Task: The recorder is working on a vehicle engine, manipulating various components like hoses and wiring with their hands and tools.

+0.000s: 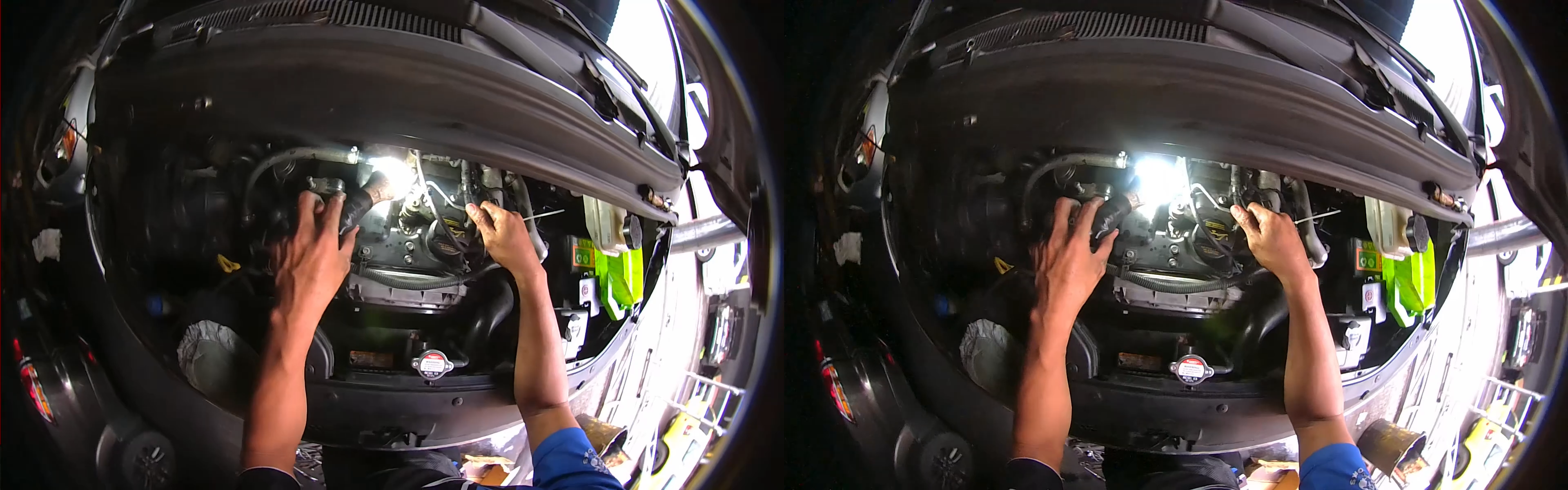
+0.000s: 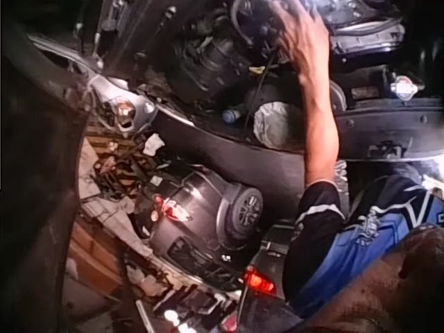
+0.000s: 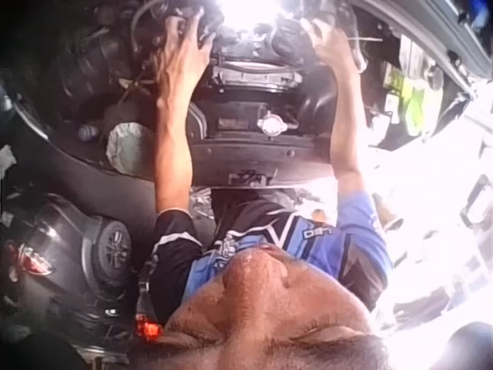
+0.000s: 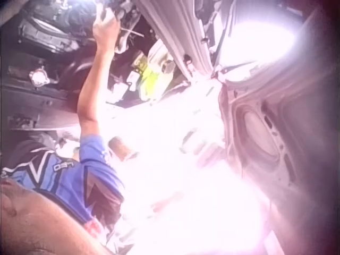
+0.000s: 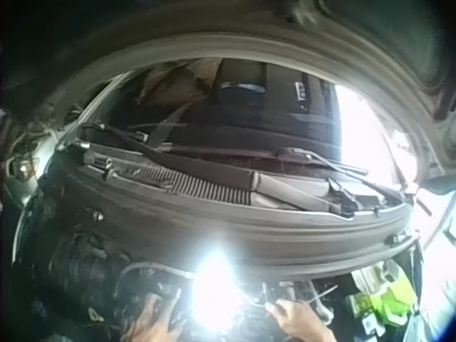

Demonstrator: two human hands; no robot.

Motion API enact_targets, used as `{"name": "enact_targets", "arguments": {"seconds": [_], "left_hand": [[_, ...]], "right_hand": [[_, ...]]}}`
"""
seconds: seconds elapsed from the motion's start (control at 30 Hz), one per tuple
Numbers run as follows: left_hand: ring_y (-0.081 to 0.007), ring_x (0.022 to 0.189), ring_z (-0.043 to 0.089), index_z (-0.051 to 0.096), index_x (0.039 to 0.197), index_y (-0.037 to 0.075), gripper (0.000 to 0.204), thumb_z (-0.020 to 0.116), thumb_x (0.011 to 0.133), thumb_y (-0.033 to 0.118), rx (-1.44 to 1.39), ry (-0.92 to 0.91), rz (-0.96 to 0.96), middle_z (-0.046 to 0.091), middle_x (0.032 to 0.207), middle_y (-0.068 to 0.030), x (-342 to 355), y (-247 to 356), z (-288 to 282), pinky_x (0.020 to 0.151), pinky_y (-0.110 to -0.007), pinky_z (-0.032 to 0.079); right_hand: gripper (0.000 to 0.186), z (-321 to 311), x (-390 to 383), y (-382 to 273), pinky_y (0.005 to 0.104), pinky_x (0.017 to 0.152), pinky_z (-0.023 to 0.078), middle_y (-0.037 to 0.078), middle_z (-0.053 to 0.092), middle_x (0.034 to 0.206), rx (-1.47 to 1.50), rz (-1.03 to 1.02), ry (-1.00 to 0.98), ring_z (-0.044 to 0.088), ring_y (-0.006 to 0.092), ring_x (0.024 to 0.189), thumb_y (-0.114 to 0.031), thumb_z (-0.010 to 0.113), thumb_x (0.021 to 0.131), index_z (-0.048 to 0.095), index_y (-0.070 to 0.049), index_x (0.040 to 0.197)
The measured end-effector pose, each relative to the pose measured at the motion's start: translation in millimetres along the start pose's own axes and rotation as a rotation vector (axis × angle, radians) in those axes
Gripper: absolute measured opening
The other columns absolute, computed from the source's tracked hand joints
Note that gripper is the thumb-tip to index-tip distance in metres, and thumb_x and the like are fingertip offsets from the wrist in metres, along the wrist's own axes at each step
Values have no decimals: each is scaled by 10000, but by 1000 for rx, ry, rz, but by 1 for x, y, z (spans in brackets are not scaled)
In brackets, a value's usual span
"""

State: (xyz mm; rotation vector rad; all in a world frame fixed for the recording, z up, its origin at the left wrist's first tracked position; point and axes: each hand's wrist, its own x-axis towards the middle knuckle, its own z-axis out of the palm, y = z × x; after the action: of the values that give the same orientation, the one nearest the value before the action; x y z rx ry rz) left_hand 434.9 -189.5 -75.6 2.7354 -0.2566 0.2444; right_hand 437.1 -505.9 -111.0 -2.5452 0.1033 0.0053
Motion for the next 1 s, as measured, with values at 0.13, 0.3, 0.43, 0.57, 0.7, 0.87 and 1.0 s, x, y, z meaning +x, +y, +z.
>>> {"name": "enact_targets", "arguments": {"seconds": [0.13,0.3,0.43,0.57,0.7,0.87,1.0], "left_hand": [[-358,1062,694,605,1377,160,492,773,932,286,-112,-56,-53,549,1283,-82,-7,-3,11,814,-544,580],[-362,1098,682,600,1386,146,502,772,936,287,-134,-129,-89,530,1304,-105,-5,-9,20,846,-532,586],[-402,1126,663,559,1424,110,509,743,951,154,-241,-21,-82,517,1326,-153,-3,-19,35,890,-503,584],[-422,1162,645,513,1463,92,536,693,962,33,-240,179,-10,507,1363,-197,4,-28,42,935,-477,574],[-447,1217,605,555,1428,70,482,671,964,13,-171,247,-14,537,1405,-220,27,-31,36,1003,-482,529],[-452,1261,573,575,1398,40,456,683,956,43,-258,221,95,600,1369,-230,86,-52,43,1052,-498,481],[-444,1328,544,540,1451,58,498,690,977,97,-317,28,30,619,1386,-242,90,-57,55,1083,-480,460]], "right_hand": [[436,2,1,1,499,604,426,271,571,702,25,-9,3,586,497,699,-385,636,1056,623,11,872],[431,4,-1,4,488,597,426,276,567,702,19,14,12,571,498,685,-369,635,1060,624,21,877],[468,6,2,-3,503,611,432,283,578,717,-18,-1,23,574,511,712,-406,628,1059,614,24,874],[489,2,2,-4,507,616,433,285,579,718,-30,-2,25,577,512,720,-421,628,1056,598,26,860],[510,-2,4,-4,511,613,425,281,574,707,-7,22,-4,567,512,709,-431,622,1057,572,24,831],[534,-5,2,-6,523,628,427,283,583,711,-20,18,-38,557,517,715,-456,593,1067,568,19,825],[540,-4,1,-5,525,633,427,283,587,712,-26,31,-40,554,519,719,-463,590,1067,564,18,822]]}}
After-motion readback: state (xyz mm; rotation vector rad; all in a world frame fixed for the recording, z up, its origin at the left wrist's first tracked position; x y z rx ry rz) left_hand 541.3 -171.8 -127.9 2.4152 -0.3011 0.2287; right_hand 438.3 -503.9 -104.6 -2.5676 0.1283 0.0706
